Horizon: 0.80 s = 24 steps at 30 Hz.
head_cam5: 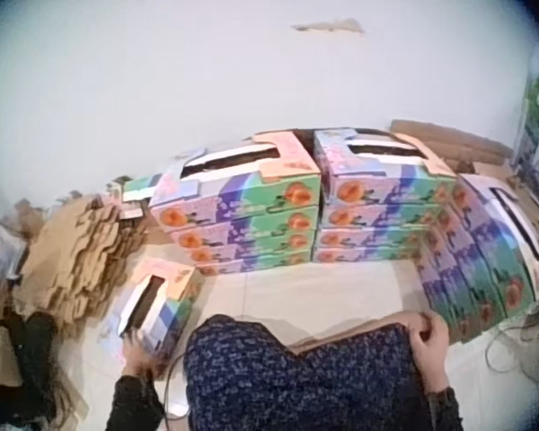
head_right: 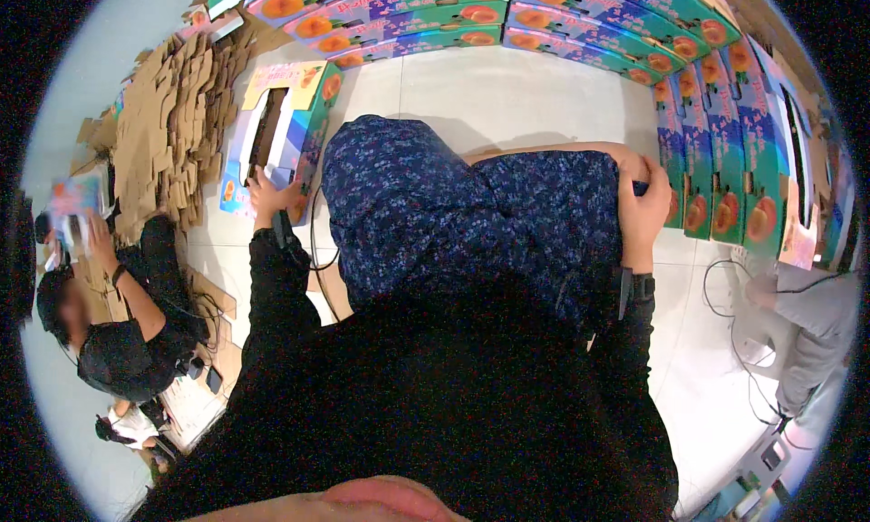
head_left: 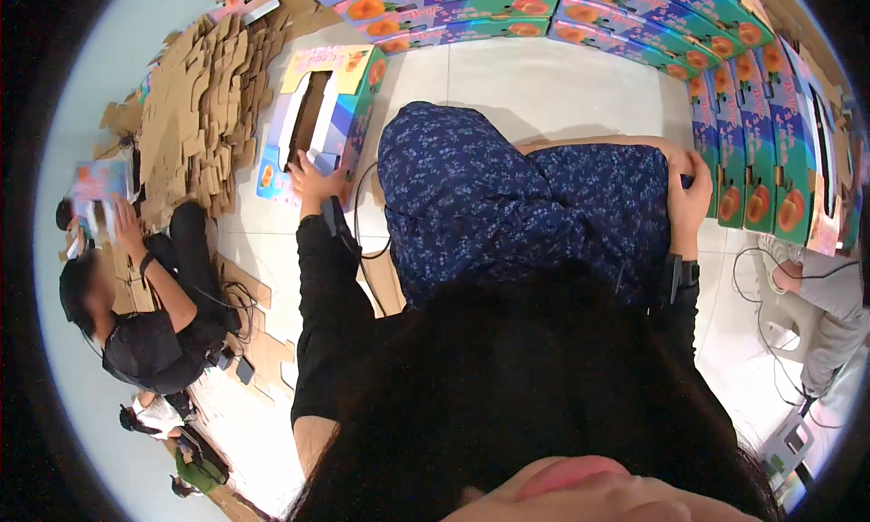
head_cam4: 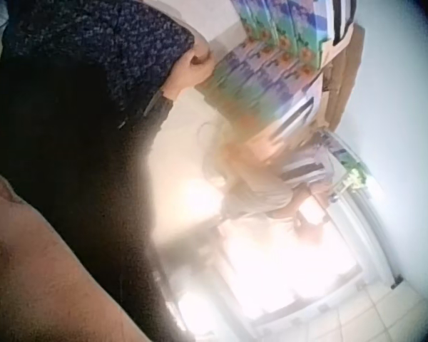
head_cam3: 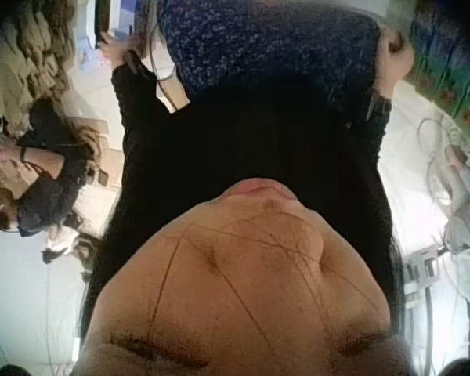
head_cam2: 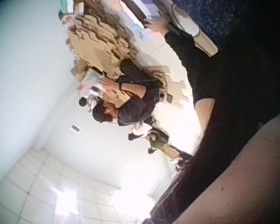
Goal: The person is sitting on the floor folding and stacking cardboard fruit boxes.
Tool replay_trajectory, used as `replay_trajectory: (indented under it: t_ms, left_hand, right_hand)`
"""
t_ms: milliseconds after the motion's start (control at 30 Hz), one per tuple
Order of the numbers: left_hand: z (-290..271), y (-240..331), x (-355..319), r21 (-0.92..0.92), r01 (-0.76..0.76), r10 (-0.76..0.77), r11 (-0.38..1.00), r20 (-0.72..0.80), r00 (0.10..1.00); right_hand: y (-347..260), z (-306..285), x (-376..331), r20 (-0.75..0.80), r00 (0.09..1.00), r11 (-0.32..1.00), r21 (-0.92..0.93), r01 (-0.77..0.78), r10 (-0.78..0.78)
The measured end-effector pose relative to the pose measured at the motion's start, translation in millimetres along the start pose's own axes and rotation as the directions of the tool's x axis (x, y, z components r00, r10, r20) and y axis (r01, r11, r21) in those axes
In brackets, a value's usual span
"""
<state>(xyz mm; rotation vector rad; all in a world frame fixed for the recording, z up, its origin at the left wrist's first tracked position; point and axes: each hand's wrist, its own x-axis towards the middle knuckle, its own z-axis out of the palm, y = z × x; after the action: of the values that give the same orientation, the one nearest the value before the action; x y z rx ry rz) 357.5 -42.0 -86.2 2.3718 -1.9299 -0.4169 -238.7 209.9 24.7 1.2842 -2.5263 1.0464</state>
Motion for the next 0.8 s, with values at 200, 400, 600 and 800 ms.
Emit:
replay_trajectory:
  t_ms: [200, 400, 600, 800]
  left_hand:
    - [-8, 6, -1, 0.065, 0.027, -0.031, 0.998, 0.057, 0.998]
    - [4, -10, 1, 0.105, 0.026, -0.01, 0.994, -0.149, 0.989]
    - [-27, 17, -40, 0.077, 0.018, 0.002, 0.997, -0.255, 0.967]
    - [-35, 14, -93, 0.083, -0.025, 0.051, 0.996, -0.319, 0.946]
  right_hand:
    - [2, 3, 2, -0.006, 1.0, 0.999, 0.032, 0.001, -0.001]
    - [1, 4, 4, 0.007, 1.0, 1.0, -0.005, -0.025, 0.025]
    - [-2, 5, 6, 0.007, 0.997, 0.997, 0.02, -0.078, 0.078]
    - [-4, 4, 6, 0.007, 0.998, 0.998, -0.008, -0.069, 0.069]
